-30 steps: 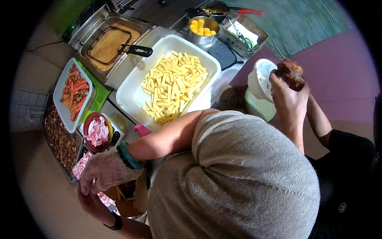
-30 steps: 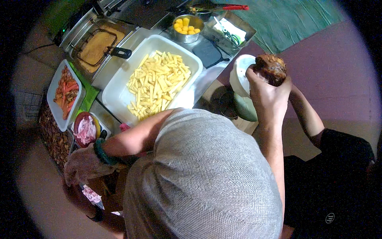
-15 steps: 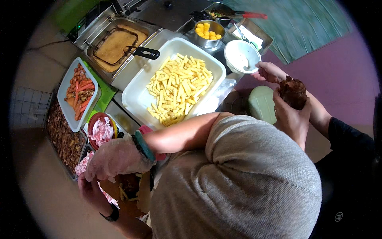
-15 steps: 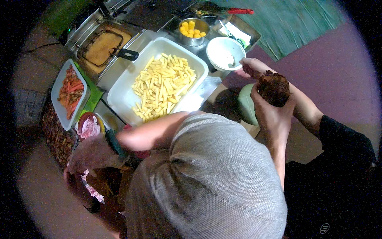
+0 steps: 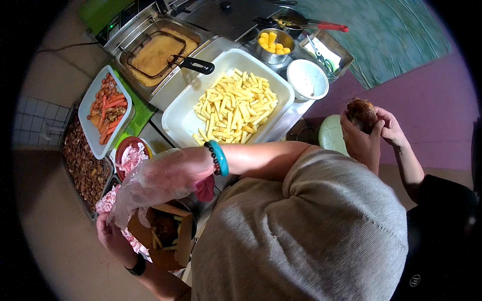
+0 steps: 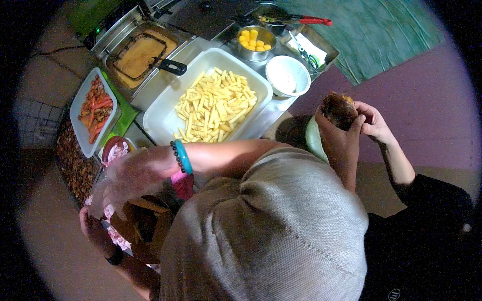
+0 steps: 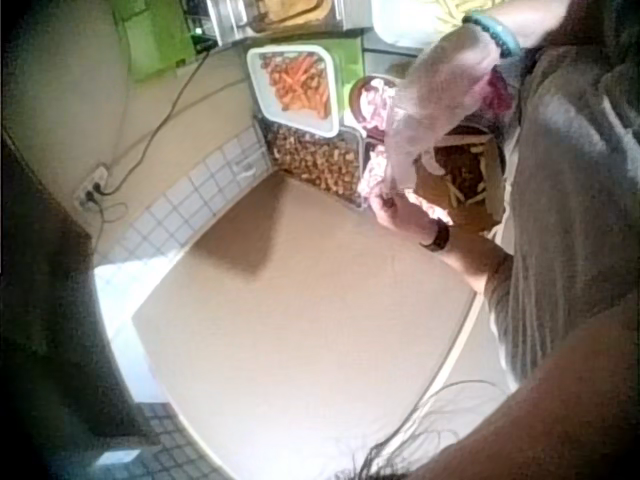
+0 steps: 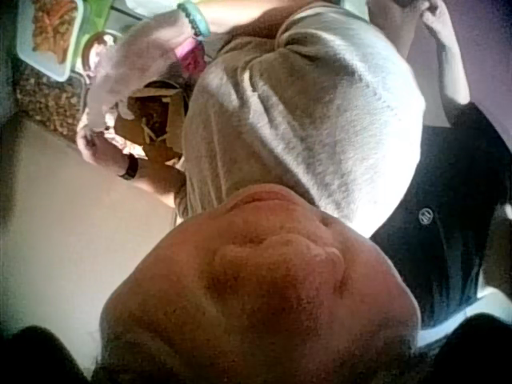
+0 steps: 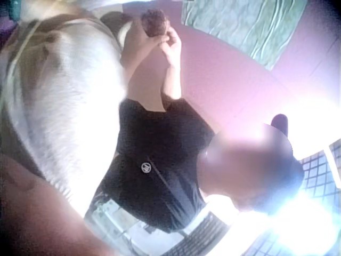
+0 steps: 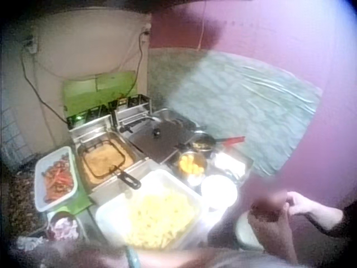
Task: The person assembles a food order by placing lettuce and fried meat into a paper container, then adding french fries and sliced onions. They use tongs to handle the food items and a deep fryer basket to retrieve the fries.
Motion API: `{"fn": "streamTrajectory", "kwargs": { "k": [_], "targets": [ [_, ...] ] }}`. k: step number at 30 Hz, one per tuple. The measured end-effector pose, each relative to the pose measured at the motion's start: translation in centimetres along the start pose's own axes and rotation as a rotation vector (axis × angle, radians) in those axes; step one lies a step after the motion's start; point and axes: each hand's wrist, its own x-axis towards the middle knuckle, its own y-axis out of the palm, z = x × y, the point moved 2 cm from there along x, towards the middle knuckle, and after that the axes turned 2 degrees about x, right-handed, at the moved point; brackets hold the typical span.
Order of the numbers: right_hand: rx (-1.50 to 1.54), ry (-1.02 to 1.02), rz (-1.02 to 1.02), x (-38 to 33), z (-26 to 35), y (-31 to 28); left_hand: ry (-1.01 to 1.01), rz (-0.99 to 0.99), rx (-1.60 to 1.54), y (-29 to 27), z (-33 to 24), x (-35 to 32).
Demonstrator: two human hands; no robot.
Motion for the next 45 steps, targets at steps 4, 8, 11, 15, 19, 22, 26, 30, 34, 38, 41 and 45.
{"fn": "streamTrajectory", "kwargs": {
  "k": [4,8,11,15,19,22,26,30,34,38,41,45],
  "targets": [
    [0.183,0.086,0.056,-0.4,1.3,0.6,-0.086,0.042,-0.092,0.9,-0.7,0.0],
    [0.039,-0.013,-0.103,-2.5,1.2,-0.6,-0.072,0.101,-0.050,1.4,-1.5,0.4],
    [-0.116,-0.055,-0.196,-2.3,0.9,-1.6,-0.111,0.085,-0.081,2.1,-2.0,0.8],
    [-0.099,-0.044,-0.256,-2.5,0.5,-2.1,-0.095,0.114,-0.133,2.4,-2.1,1.0],
    [-0.102,-0.052,-0.220,-2.9,0.1,-3.4,-0.095,0.117,-0.158,2.7,-2.0,1.1],
    [-0.135,-0.054,-0.182,-3.5,0.2,-4.0,-0.091,0.115,-0.182,3.1,-2.2,1.2],
    [-0.012,-0.032,-0.251,-3.9,0.7,-2.6,-0.105,0.102,-0.200,3.0,-1.9,1.0],
    [-0.034,-0.060,-0.265,-4.1,0.8,-2.5,-0.096,0.144,-0.196,3.0,-1.9,1.2],
    [-0.047,-0.077,-0.269,-4.3,1.3,-2.3,-0.107,0.161,-0.208,3.4,-2.2,1.2],
    [-0.086,-0.109,-0.376,-4.2,1.5,-2.0,-0.139,0.271,-0.228,2.5,-2.4,1.4],
    [-0.107,-0.119,-0.411,-4.0,1.6,-2.3,-0.151,0.232,-0.247,2.6,-2.4,1.4],
    [-0.100,-0.132,-0.222,-4.2,1.5,-2.9,-0.135,0.246,-0.217,2.7,-2.6,1.3]
  ]
}}
